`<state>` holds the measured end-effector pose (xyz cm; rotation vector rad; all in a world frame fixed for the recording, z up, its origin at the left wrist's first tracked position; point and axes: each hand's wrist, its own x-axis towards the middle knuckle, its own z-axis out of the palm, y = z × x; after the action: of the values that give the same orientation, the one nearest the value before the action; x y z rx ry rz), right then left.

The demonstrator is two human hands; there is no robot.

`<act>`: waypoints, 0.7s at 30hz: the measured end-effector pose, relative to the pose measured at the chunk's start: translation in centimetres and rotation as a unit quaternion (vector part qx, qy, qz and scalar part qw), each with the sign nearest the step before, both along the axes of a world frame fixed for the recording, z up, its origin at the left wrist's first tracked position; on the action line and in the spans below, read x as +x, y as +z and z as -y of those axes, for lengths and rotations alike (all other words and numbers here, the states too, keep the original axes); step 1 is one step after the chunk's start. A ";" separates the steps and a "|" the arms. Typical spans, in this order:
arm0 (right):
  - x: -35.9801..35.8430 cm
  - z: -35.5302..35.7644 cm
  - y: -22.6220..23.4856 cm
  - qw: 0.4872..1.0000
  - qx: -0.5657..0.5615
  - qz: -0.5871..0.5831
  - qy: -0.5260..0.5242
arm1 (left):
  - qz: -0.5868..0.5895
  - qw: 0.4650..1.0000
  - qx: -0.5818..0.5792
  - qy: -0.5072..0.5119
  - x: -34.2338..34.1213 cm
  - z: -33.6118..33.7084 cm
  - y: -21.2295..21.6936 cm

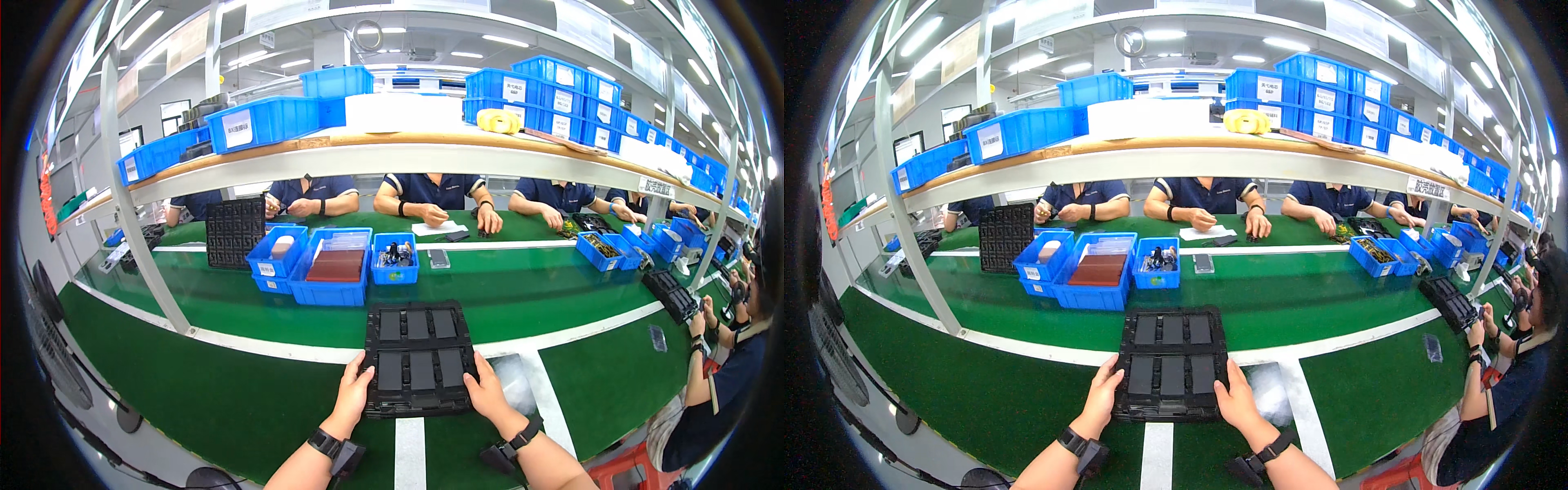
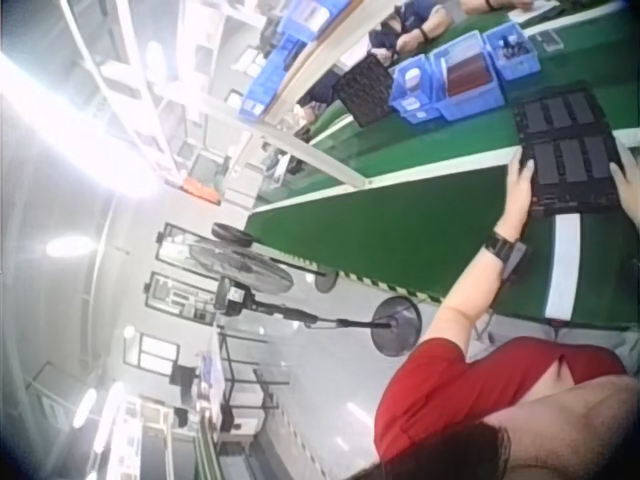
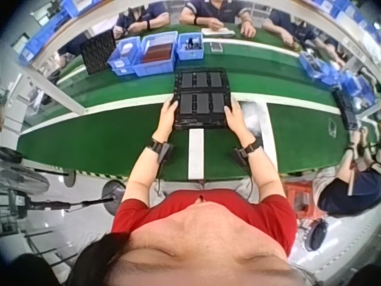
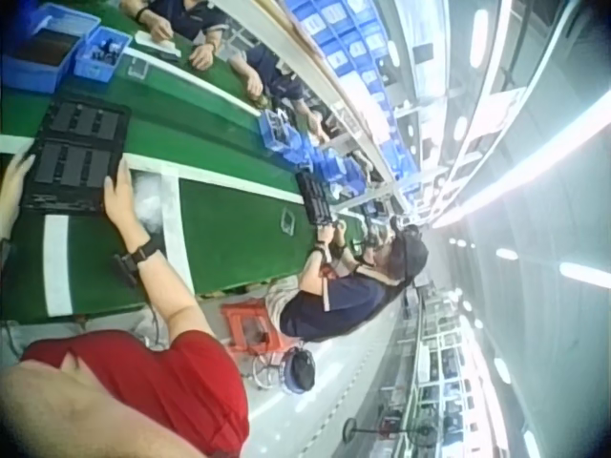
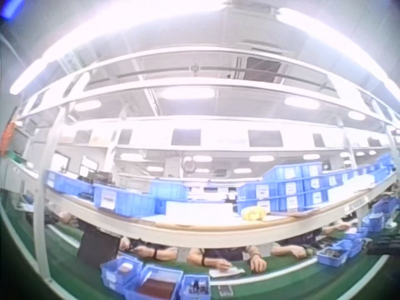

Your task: The recorder is assembling small black electronic or mechanical components onto a larger plastic tray on an assembly line.

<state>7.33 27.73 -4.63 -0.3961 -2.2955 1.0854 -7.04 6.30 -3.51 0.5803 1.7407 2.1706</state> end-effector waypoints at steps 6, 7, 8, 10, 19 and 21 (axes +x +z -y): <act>0.1 0.4 0.5 1.000 -0.009 0.003 0.001 | 0.067 0.996 0.050 -0.011 0.1 0.1 0.3; 0.0 0.4 0.5 1.000 -0.019 0.000 0.002 | 0.071 0.996 0.049 -0.014 0.0 0.1 0.0; -0.1 0.3 0.5 1.000 -0.018 -0.002 0.002 | 0.074 0.996 0.048 -0.017 -0.2 0.1 -0.1; 0.0 0.3 0.4 1.000 -0.017 -0.001 0.004 | 0.064 0.997 0.034 -0.020 -0.2 0.1 0.0; 0.2 0.5 0.8 1.000 -0.008 -0.001 0.004 | 0.026 1.000 0.008 -0.006 -0.2 0.0 -0.3; 0.2 0.3 0.3 1.000 -0.009 -0.004 0.004 | 0.007 1.000 -0.007 -0.006 -0.4 0.0 -0.7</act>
<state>7.48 27.40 -4.33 -0.3899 -2.2830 1.1109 -7.47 6.26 -4.23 0.5707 1.7395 2.1476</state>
